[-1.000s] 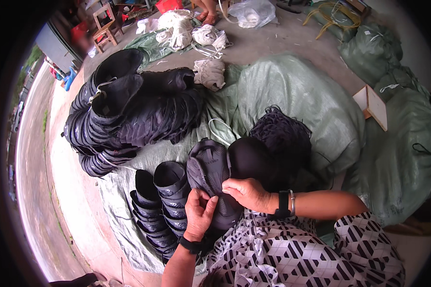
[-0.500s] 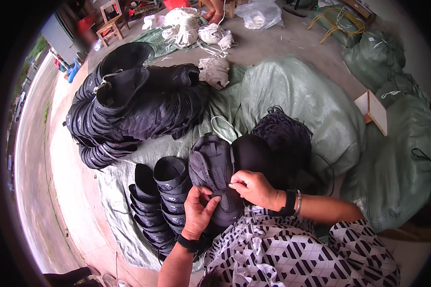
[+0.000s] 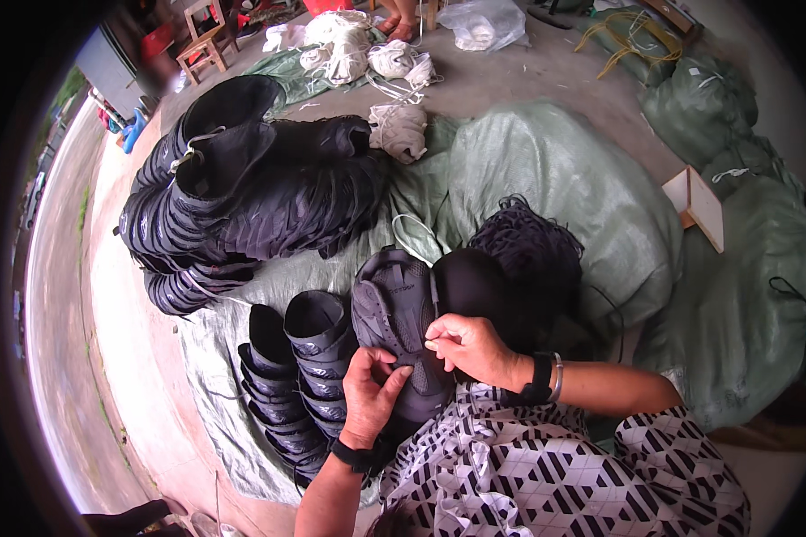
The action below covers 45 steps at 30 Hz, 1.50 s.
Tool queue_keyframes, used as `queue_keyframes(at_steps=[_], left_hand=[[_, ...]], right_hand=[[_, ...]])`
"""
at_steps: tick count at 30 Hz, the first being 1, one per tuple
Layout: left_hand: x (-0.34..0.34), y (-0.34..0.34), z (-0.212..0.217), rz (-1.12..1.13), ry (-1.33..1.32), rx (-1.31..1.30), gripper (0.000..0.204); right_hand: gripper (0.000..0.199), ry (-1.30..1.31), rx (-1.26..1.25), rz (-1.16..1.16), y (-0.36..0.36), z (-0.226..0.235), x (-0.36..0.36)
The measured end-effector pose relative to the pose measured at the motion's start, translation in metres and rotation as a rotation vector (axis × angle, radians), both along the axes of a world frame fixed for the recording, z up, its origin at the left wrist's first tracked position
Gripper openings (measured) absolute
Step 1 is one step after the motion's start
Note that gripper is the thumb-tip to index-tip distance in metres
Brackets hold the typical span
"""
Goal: Insert and thread laces through the eyelets of a black athletic shoe.
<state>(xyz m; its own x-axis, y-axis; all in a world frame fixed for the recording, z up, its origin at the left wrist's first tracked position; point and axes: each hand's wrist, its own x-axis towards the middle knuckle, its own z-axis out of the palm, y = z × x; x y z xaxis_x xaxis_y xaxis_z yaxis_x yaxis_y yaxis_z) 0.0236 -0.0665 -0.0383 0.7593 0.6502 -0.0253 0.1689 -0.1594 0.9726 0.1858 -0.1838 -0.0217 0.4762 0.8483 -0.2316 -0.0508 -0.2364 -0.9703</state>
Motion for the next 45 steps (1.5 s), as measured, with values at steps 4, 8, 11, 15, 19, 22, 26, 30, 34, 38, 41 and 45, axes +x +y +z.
queue_keyframes(at_steps=[4,8,11,15,19,22,26,30,34,38,41,45], left_hand=[[-0.001,-0.001,-0.002,0.012,-0.005,0.026,0.025],[0.001,-0.008,0.014,0.058,0.001,0.136,0.027],[0.007,-0.002,0.029,-0.112,0.151,0.667,0.035],[0.018,0.010,0.043,-0.254,0.214,1.028,0.016],[0.032,0.007,0.053,-0.358,0.400,1.051,0.008],[0.037,0.007,0.055,-0.422,0.465,1.154,0.008],[0.035,0.013,0.054,-0.493,0.501,1.143,0.011],[0.016,0.025,0.069,-0.396,0.523,1.045,0.009],[0.017,0.020,0.075,-0.355,0.363,1.129,0.009],[0.035,0.011,0.077,-0.486,0.376,1.302,0.008],[0.041,0.003,0.067,-0.540,0.392,1.416,0.009],[0.046,-0.001,0.064,-0.634,0.463,1.405,0.011]], right_hand=[[0.010,0.364,-0.093,0.071,-0.001,0.009,-0.002],[0.016,0.467,-0.087,0.105,-0.003,0.008,0.006],[0.016,0.105,-0.103,0.204,-0.002,0.009,0.010],[0.013,-0.610,0.161,0.227,0.000,0.004,0.010],[0.012,-0.304,-0.017,0.240,0.004,0.015,0.015],[0.012,-0.042,-0.185,0.226,0.000,0.020,0.018],[0.010,-0.541,0.153,0.072,-0.010,0.023,0.024],[0.006,-0.576,0.210,-0.003,-0.030,0.033,0.046],[0.009,-0.149,-0.140,0.104,-0.047,0.039,0.055],[0.022,-0.496,-0.157,0.366,-0.047,0.039,0.040],[0.026,-0.706,-0.043,0.369,-0.048,0.026,0.037],[0.034,-0.404,-0.339,0.496,-0.041,0.050,0.036]])
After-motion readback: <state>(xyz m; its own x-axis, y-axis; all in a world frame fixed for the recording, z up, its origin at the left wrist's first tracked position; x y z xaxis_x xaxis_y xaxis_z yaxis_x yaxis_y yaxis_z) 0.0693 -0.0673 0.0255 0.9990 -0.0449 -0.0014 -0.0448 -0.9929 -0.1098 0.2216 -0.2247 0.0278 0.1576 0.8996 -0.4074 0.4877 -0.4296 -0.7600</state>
